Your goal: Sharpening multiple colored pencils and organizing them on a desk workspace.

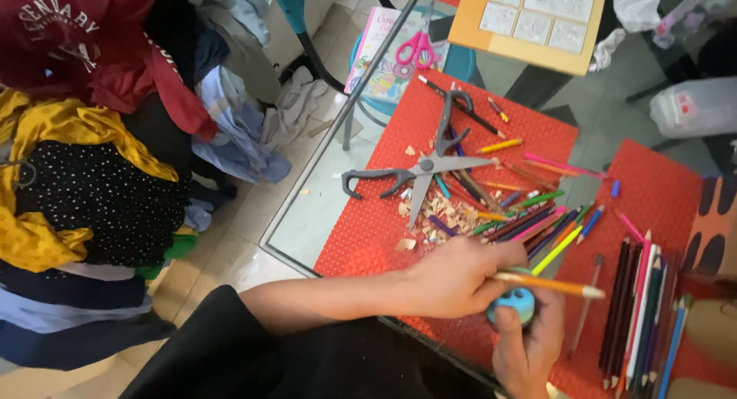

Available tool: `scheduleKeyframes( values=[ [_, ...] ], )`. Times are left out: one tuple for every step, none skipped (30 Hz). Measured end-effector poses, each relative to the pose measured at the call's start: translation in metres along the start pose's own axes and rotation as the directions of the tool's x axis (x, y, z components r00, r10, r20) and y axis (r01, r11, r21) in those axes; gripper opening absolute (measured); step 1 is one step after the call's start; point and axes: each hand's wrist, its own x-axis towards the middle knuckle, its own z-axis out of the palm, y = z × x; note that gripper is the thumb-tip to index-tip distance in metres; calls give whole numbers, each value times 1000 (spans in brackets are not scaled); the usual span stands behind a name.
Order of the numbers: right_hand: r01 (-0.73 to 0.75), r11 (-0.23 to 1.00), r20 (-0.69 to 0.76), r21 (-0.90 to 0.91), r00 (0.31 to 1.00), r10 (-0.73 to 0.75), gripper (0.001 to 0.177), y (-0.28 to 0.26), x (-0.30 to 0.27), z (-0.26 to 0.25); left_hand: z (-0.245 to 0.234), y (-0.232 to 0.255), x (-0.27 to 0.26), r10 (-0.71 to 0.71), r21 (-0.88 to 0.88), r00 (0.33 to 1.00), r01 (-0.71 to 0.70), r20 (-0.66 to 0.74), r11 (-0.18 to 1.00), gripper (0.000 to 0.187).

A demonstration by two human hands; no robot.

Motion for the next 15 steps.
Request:
scheduleKeyframes(
  values=[
    [-74, 996, -11, -55, 997, 73, 46, 3, -3, -3, 1, 0, -2, 24, -34, 999, -26, -45, 999, 19],
    [-147, 983, -25, -108, 989, 145, 44, 6, -5, -5, 3, -1, -4, 46, -66, 995, -52, -91, 996, 19],
    [-155, 982, -28, -106, 988, 153, 44, -3, -2, -2, 2, -2, -6, 41, -69, 996, -47, -85, 997, 19],
    [-159, 967, -12, -197, 987, 159, 44, -11, 4, 2, 1, -3, -6, -3, -116, 996, -7, -86, 993, 17],
    [-159, 945, 3, -287, 986, 167, 44, -20, 11, 6, -1, -4, -6, -48, -163, 995, 33, -85, 986, 16],
    [-163, 944, 1, -285, 985, 170, 44, -27, 23, 10, -2, -10, -4, -50, -164, 995, 36, -82, 986, 16],
    [-238, 919, 2, -316, 968, 251, 47, -35, 34, 15, -2, -15, -2, -49, -185, 989, 22, -141, 982, 17],
    [-309, 886, 0, -347, 944, 330, 51, -43, 46, 19, -3, -21, 1, -49, -206, 978, 6, -201, 979, 18],
    [-312, 885, -1, -346, 943, 332, 51, -51, 62, 22, -10, -25, 8, -51, -207, 979, 9, -199, 978, 18],
    [-339, 811, 16, -477, 919, 393, 52, -59, 79, 25, -18, -30, 16, -87, -174, 971, 48, -223, 984, 15],
    [-351, 720, 24, -599, 891, 454, 53, -68, 96, 28, -26, -35, 23, -122, -143, 961, 88, -249, 986, 13],
    [-352, 719, 25, -599, 889, 457, 53, -61, 102, 23, -33, -38, 27, -125, -144, 960, 91, -249, 985, 13],
    [-124, 820, 186, -559, 945, 269, 59, -55, 108, 19, -40, -42, 32, -191, -129, 952, 164, -238, 978, 15],
    [112, 870, 334, -481, 941, 63, 65, -48, 116, 14, -47, -46, 38, -254, -115, 940, 233, -229, 966, 17],
    [113, 869, 335, -481, 940, 64, 65, -42, 119, 10, -53, -49, 37, -255, -117, 939, 234, -230, 965, 17]
  ],
)
